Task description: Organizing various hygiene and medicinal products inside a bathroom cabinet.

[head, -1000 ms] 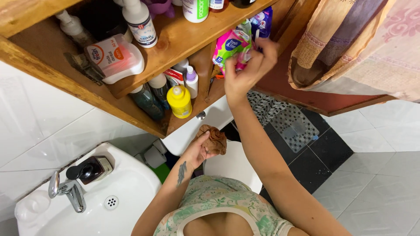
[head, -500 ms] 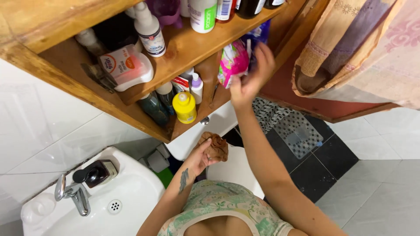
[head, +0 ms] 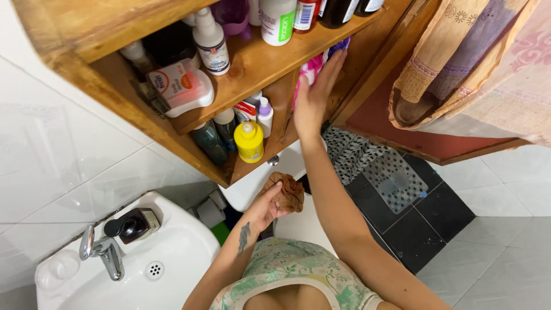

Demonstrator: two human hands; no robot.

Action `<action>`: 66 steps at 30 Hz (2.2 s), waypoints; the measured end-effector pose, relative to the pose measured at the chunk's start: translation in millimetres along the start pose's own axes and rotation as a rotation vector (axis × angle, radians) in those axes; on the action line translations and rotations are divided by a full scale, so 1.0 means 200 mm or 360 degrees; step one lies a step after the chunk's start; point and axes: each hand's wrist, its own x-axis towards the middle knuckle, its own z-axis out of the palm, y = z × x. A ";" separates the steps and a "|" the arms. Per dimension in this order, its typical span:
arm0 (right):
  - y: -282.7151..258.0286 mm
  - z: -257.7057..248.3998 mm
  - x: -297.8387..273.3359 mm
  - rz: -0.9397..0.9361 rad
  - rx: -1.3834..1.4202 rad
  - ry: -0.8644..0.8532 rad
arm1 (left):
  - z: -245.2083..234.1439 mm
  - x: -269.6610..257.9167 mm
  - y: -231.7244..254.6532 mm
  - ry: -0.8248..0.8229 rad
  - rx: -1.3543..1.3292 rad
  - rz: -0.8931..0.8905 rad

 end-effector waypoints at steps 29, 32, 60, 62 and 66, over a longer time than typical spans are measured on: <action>-1.13 -0.16 -0.01 -0.0785 -0.0010 -0.0559 | 0.15 -0.79 0.20 -0.0049 0.0506 0.0903; -1.12 -0.14 -0.03 -0.0759 -0.0123 -0.0621 | 0.15 -0.84 0.19 0.0033 0.0480 0.0788; -0.93 -0.13 0.04 -0.0996 0.0349 -0.0807 | 0.19 -0.78 0.18 -0.0163 0.0385 0.0724; -0.90 -0.16 0.04 -0.0989 0.0420 -0.0786 | 0.18 -0.77 0.18 -0.0170 0.0378 0.0726; -0.92 -0.30 0.04 -0.0808 0.0514 -0.0581 | 0.15 -0.75 0.17 -0.0200 0.0350 0.0742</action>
